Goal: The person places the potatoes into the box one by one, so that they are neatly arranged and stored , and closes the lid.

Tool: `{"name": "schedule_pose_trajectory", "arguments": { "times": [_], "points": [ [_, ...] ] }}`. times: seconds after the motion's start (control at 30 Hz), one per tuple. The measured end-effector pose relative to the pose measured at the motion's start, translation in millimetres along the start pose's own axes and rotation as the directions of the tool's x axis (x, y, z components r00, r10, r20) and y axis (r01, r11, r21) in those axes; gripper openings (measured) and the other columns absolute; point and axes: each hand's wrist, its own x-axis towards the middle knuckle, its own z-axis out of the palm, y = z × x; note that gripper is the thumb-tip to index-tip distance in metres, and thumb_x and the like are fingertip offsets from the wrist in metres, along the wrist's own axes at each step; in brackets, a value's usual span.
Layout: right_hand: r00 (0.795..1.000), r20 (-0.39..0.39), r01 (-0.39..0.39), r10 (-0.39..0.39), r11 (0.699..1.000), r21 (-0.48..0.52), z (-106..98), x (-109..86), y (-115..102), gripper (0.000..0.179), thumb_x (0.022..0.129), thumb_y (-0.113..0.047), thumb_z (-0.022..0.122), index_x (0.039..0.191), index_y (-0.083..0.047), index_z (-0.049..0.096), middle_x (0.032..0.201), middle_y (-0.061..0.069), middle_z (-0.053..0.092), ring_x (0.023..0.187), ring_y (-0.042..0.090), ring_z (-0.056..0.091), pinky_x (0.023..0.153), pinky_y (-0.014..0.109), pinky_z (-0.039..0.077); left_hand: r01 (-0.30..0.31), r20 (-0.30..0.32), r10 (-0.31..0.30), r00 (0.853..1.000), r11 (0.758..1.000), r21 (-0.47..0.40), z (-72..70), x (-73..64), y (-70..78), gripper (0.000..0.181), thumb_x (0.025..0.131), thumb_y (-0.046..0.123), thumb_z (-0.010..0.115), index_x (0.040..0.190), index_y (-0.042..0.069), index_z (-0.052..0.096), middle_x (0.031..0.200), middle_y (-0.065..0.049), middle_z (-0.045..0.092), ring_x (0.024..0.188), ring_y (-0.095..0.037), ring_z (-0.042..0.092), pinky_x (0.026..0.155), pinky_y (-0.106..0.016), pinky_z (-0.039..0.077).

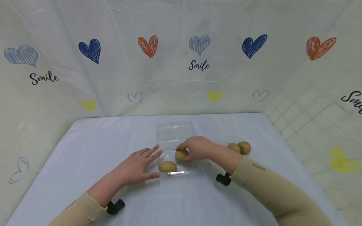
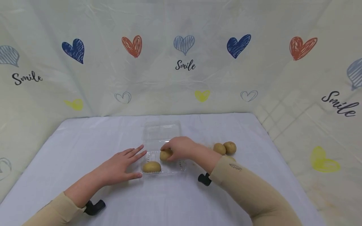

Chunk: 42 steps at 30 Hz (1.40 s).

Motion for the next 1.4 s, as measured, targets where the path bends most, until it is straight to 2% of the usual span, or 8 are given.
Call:
{"name": "schedule_pose_trajectory", "arguments": {
  "times": [0.23,0.37,0.57,0.7,0.97,1.07,1.4],
  "points": [
    [1.0,0.014,0.02,-0.019,0.998,-0.059,6.1,8.2,-6.2,0.047,0.086,-0.038,0.077,0.131,-0.03,0.067,0.115,-0.012,0.069,0.102,0.008,0.06,0.091,0.034,0.05,-0.007,-0.005,0.007,1.0,1.0,-0.002,-0.2,-0.9,-0.2,0.088,0.087,0.074,0.053,0.159,0.03,0.025,0.166,0.006,0.014,0.145,-0.033,0.03,0.112,-0.057,0.029],
    [1.0,0.022,0.02,-0.019,0.998,-0.052,7.3,12.0,-10.2,0.047,0.087,-0.038,0.076,0.133,-0.029,0.065,0.118,-0.011,0.068,0.105,0.009,0.061,0.093,0.035,0.05,-0.013,-0.012,0.013,1.0,1.0,0.006,0.5,-0.6,-1.0,0.088,0.088,0.075,0.051,0.159,0.03,0.025,0.166,0.005,0.014,0.145,-0.032,0.03,0.112,-0.056,0.03],
    [0.999,0.043,0.002,-0.003,0.999,0.04,8.4,14.4,-10.1,0.047,0.09,-0.033,0.074,0.135,-0.025,0.064,0.128,-0.008,0.065,0.119,0.013,0.058,0.103,0.037,0.045,-0.008,-0.01,0.008,1.0,1.0,0.0,1.5,-0.1,-1.5,0.088,0.088,0.075,0.05,0.158,0.03,0.025,0.166,0.007,0.013,0.145,-0.032,0.03,0.112,-0.057,0.03],
    [1.0,0.03,0.001,-0.004,0.993,0.117,6.2,12.1,-6.6,0.044,0.09,-0.029,0.074,0.133,-0.02,0.065,0.128,-0.006,0.065,0.121,0.015,0.057,0.105,0.037,0.043,-0.006,-0.011,0.007,1.0,1.0,0.004,1.5,-0.3,-1.8,0.087,0.088,0.075,0.05,0.158,0.031,0.025,0.166,0.009,0.012,0.145,-0.032,0.03,0.112,-0.056,0.03],
    [0.999,0.021,-0.05,0.047,0.982,0.18,3.0,9.0,-3.1,0.04,0.089,-0.025,0.077,0.127,-0.021,0.069,0.109,-0.001,0.071,0.107,0.018,0.063,0.095,0.037,0.049,-0.025,-0.032,0.025,0.999,1.0,-0.003,1.9,-0.5,-2.1,0.086,0.088,0.071,0.054,0.158,0.029,0.027,0.166,0.006,0.015,0.144,-0.031,0.031,0.11,-0.057,0.031],
    [0.998,0.021,-0.07,0.067,0.984,0.162,3.2,10.2,-4.1,0.039,0.088,-0.027,0.077,0.126,-0.022,0.07,0.104,-0.002,0.071,0.102,0.016,0.063,0.092,0.035,0.05,-0.034,-0.037,0.033,0.999,0.999,-0.009,2.3,-0.3,-2.1,0.086,0.088,0.071,0.054,0.158,0.028,0.027,0.165,0.006,0.015,0.144,-0.031,0.031,0.11,-0.057,0.032],
    [0.996,0.008,-0.088,0.087,0.991,0.105,2.8,17.4,-14.0,0.038,0.088,-0.034,0.076,0.125,-0.025,0.07,0.102,-0.005,0.071,0.096,0.012,0.063,0.088,0.033,0.05,-0.044,-0.044,0.043,0.998,0.999,-0.02,1.9,-0.7,-1.9,0.086,0.088,0.071,0.055,0.158,0.027,0.029,0.165,0.004,0.017,0.143,-0.031,0.033,0.109,-0.057,0.033]
  ]
}}
